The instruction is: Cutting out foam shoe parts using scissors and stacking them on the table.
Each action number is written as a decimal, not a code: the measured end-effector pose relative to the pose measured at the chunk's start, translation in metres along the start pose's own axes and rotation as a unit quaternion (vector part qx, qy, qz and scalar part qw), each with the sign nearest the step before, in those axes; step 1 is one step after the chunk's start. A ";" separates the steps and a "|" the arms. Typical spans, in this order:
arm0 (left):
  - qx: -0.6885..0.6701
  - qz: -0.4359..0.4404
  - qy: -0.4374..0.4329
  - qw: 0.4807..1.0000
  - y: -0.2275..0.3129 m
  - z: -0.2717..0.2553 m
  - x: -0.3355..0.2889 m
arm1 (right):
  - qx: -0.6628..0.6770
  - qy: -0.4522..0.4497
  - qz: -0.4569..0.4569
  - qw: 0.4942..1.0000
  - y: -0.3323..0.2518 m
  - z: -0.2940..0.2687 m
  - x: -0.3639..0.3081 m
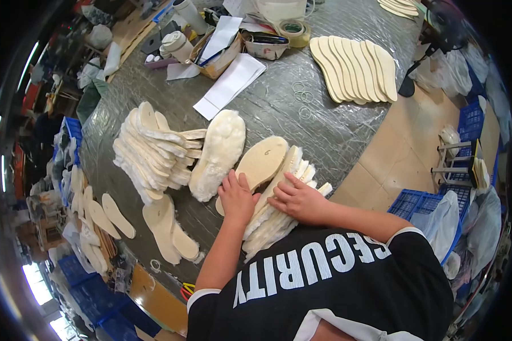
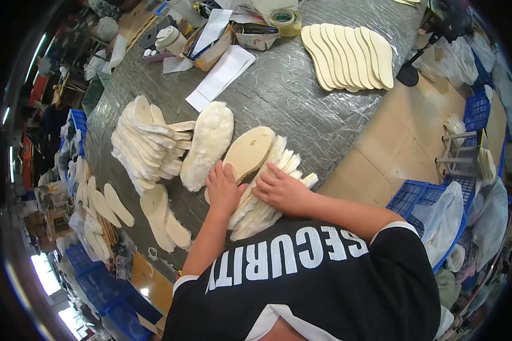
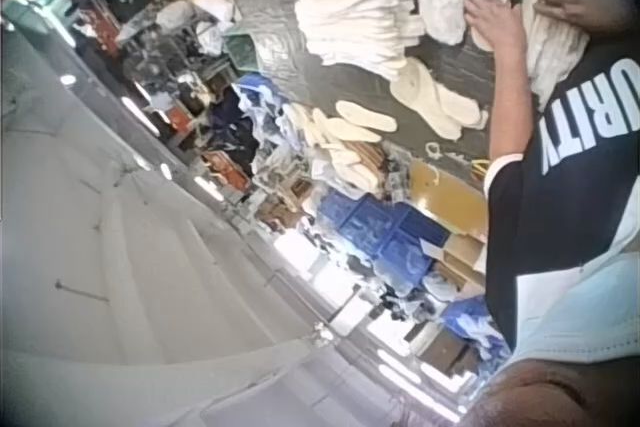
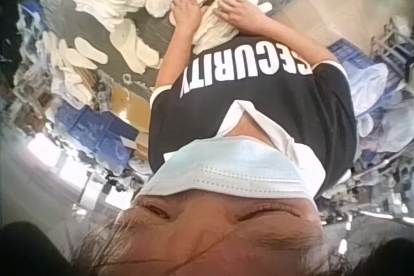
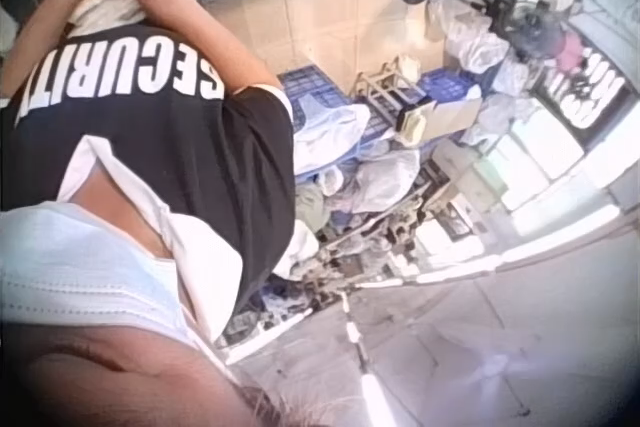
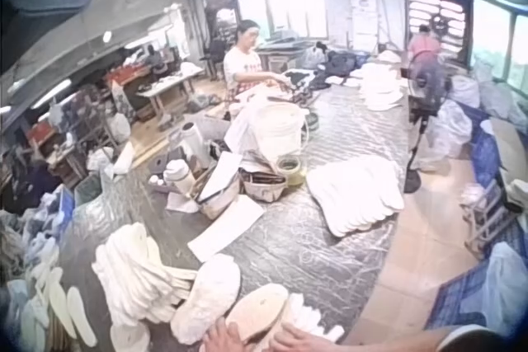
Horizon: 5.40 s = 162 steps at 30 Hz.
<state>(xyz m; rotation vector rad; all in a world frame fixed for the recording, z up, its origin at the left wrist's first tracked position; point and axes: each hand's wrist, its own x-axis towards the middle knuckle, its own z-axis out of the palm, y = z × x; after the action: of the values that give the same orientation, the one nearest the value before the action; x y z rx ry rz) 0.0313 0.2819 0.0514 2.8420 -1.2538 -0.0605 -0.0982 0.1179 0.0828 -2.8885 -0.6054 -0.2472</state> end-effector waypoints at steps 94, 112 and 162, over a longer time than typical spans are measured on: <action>-0.857 -0.212 0.232 0.409 -0.057 -0.046 -0.037 | 0.025 -0.148 -0.088 0.985 0.018 0.002 0.059; -0.368 -0.040 -0.321 0.872 -0.037 -0.014 0.005 | 0.014 -0.179 -0.164 0.970 0.017 -0.002 0.065; -0.432 -0.251 0.146 0.854 0.165 0.028 -0.124 | 0.035 -0.281 -0.045 0.958 0.033 0.003 0.125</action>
<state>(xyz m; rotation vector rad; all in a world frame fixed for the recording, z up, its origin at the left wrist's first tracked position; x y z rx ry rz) -0.1757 0.2619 0.0342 2.1559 -0.2561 -0.1524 0.0284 0.1365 0.1001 -2.8518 -0.8079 0.5944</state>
